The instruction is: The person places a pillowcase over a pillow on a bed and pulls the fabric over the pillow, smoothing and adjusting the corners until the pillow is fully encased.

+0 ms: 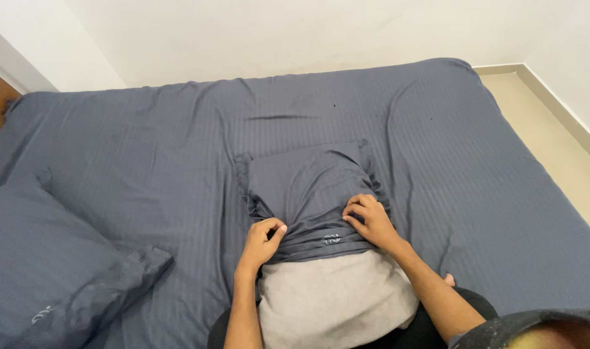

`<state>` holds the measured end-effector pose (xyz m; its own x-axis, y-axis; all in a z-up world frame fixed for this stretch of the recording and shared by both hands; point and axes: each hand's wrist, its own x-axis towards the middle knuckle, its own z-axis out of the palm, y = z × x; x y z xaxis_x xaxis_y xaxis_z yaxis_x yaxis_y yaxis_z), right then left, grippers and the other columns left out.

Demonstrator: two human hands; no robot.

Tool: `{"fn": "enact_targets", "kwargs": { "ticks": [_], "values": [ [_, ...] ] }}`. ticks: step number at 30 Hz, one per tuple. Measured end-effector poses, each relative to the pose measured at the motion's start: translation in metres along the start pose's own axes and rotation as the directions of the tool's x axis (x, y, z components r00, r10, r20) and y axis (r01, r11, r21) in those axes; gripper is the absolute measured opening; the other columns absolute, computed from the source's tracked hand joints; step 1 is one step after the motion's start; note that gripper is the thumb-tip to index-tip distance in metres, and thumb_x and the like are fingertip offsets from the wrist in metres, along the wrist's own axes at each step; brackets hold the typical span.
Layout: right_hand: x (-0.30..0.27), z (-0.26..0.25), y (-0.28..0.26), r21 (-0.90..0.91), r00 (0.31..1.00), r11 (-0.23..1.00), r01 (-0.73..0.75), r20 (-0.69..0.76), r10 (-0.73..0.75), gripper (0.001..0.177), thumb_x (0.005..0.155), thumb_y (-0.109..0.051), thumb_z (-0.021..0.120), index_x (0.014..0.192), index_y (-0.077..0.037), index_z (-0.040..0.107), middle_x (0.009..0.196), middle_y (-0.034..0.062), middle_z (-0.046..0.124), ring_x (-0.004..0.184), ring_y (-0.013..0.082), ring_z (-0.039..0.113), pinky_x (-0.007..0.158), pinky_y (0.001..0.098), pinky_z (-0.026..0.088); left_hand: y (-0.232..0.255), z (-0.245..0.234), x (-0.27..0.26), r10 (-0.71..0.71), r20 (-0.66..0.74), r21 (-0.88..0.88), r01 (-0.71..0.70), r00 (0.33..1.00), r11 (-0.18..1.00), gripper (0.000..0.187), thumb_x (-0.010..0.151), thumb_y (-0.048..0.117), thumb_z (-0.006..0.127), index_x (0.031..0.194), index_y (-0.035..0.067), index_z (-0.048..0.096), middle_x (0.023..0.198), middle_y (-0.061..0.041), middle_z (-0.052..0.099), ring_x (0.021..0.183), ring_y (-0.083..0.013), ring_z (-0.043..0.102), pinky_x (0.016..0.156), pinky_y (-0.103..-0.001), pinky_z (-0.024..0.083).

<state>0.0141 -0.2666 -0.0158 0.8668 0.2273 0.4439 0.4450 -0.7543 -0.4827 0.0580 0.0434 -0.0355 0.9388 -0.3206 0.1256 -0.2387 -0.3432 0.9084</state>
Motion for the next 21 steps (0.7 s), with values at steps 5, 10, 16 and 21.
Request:
{"fn": "enact_targets", "kwargs": {
  "ticks": [5,10,16,21],
  "values": [
    [0.002,-0.011,0.013,0.111,0.962,0.991,-0.079,0.269,0.046,0.007,0.09,-0.015,0.067,0.091,-0.008,0.067,0.095,0.0033,0.067,0.097,0.0246,0.059,0.087,0.0383,0.047,0.029,-0.001,-0.006,0.335,-0.159,0.271,-0.285,0.929,0.919,0.025,0.077,0.023,0.08,0.089,0.003,0.072,0.083,-0.009,0.071,0.081,-0.0284,0.067,0.092,-0.048,0.045],
    [-0.009,-0.014,0.021,0.06,0.99,0.995,0.079,0.109,-0.085,0.008,0.093,-0.015,0.06,0.09,-0.007,0.06,0.106,0.0071,0.067,0.101,0.0267,0.06,0.087,0.0371,0.045,0.023,0.004,-0.006,0.424,-0.183,0.369,-0.338,0.887,0.866,0.012,0.085,0.017,0.072,0.081,0.006,0.071,0.078,-0.005,0.07,0.081,-0.0269,0.067,0.11,-0.056,0.033],
    [-0.002,0.01,0.024,0.044,0.989,0.989,-0.144,0.024,0.143,0.014,0.102,-0.017,0.055,0.097,-0.005,0.061,0.077,0.0104,0.063,0.074,0.0284,0.06,0.074,0.0385,0.045,0.003,0.012,-0.007,0.27,0.024,0.223,-0.268,0.963,0.937,0.028,0.095,0.021,0.063,0.076,0.001,0.064,0.071,-0.012,0.063,0.074,-0.0311,0.063,0.095,-0.046,0.047],
    [-0.012,0.0,0.022,0.207,0.859,0.902,-0.38,0.441,0.261,0.019,0.104,-0.02,0.046,0.104,-0.007,0.061,0.069,0.012,0.051,0.062,0.0191,0.049,0.064,0.0339,0.044,0.0,0.012,-0.004,0.352,-0.171,0.415,-0.256,0.92,0.873,0.037,0.1,0.025,0.057,0.072,0.001,0.061,0.072,-0.015,0.063,0.074,-0.0351,0.061,0.073,-0.046,0.044]
  ]
}}
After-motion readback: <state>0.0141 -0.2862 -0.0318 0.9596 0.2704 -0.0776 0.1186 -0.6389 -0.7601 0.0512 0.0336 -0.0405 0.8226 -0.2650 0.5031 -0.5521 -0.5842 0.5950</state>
